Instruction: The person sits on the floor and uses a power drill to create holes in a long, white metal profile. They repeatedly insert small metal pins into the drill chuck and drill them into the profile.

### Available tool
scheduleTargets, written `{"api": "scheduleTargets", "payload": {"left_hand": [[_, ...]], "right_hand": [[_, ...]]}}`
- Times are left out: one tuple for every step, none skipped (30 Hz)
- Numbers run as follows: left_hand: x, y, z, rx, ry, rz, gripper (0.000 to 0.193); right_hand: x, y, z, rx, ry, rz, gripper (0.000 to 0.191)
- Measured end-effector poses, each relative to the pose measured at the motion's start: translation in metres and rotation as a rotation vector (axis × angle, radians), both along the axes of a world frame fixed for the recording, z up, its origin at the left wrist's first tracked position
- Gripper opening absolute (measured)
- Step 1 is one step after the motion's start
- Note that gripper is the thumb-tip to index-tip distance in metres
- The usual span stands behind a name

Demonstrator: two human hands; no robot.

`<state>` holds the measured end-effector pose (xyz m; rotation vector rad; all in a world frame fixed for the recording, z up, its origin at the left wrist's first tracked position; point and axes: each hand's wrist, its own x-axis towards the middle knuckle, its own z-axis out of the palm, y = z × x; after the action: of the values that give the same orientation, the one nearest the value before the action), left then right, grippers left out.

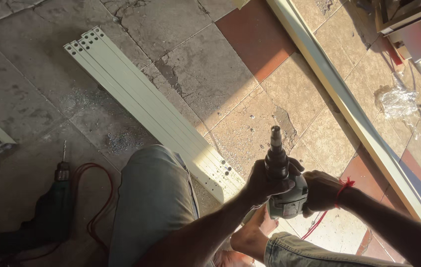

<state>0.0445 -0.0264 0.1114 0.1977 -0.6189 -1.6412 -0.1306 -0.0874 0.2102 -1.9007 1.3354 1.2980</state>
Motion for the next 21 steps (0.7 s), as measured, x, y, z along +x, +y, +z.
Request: {"api": "scheduleTargets", "payload": {"left_hand": [[0.003,0.002,-0.001,-0.047,-0.059,-0.01,0.03],[0.004,0.002,-0.001,-0.095,-0.116,-0.016,0.031],[0.005,0.003,-0.002,-0.104,-0.134,-0.022,0.033],[0.006,0.002,-0.004,-0.108,-0.154,-0.025,0.035],[0.005,0.003,-0.005,-0.11,-0.171,-0.024,0.037],[0.004,0.004,-0.006,-0.092,-0.137,-0.034,0.035],[0.002,0.003,-0.008,-0.077,-0.105,-0.041,0.033],[0.0,0.002,-0.01,-0.063,-0.072,-0.046,0.03],[-0.004,0.0,-0.014,-0.039,-0.038,-0.022,0.03],[-0.008,-0.003,-0.018,-0.012,-0.007,0.003,0.03],[-0.012,-0.005,-0.022,0.021,0.024,0.029,0.029],[-0.017,-0.009,-0.028,0.163,0.161,-0.016,0.029],[-0.021,-0.014,-0.033,0.316,0.299,-0.063,0.029],[-0.026,-0.015,-0.039,0.471,0.441,-0.107,0.029],[-0.03,-0.015,-0.044,0.556,0.513,-0.092,0.033],[-0.034,-0.015,-0.047,0.637,0.586,-0.078,0.038],[-0.037,-0.012,-0.049,0.708,0.663,-0.062,0.043],[-0.039,-0.005,-0.049,0.848,0.595,-0.108,0.049],[-0.042,0.003,-0.047,0.982,0.523,-0.157,0.055],[-0.044,0.009,-0.044,1.106,0.447,-0.207,0.061],[-0.043,0.015,-0.042,1.118,0.46,-0.212,0.067]], "right_hand": [[-0.002,0.001,-0.002,-0.01,-0.008,-0.054,0.046],[-0.004,0.002,-0.003,-0.027,-0.058,0.034,0.044],[-0.004,0.002,-0.004,-0.042,-0.112,0.125,0.041],[-0.004,0.002,-0.004,-0.054,-0.167,0.22,0.039],[-0.003,0.002,-0.004,-0.035,-0.119,0.197,0.036],[-0.001,0.002,-0.004,-0.014,-0.072,0.176,0.032],[0.001,0.001,-0.002,0.005,-0.026,0.159,0.028],[0.004,0.001,0.0,-0.005,-0.053,0.109,0.03],[0.006,-0.001,0.003,-0.014,-0.081,0.061,0.032],[0.009,-0.001,0.007,-0.019,-0.11,0.015,0.034],[0.011,-0.004,0.012,-0.015,-0.09,0.066,0.036],[0.013,-0.008,0.019,-0.002,-0.07,0.115,0.038],[0.015,-0.008,0.025,0.022,-0.051,0.159,0.04],[0.016,-0.01,0.034,0.027,-0.034,0.173,0.052],[0.017,-0.012,0.045,0.026,-0.017,0.19,0.064],[0.017,-0.008,0.057,0.0,-0.055,0.16,0.085],[0.018,-0.008,0.069,-0.033,-0.089,0.134,0.106],[0.023,-0.004,0.075,-0.088,-0.145,0.167,0.109],[0.029,0.0,0.079,-0.148,-0.203,0.2,0.112],[0.035,0.001,0.084,-0.216,-0.264,0.233,0.115],[0.042,0.001,0.086,-0.196,-0.198,0.198,0.114]]}}
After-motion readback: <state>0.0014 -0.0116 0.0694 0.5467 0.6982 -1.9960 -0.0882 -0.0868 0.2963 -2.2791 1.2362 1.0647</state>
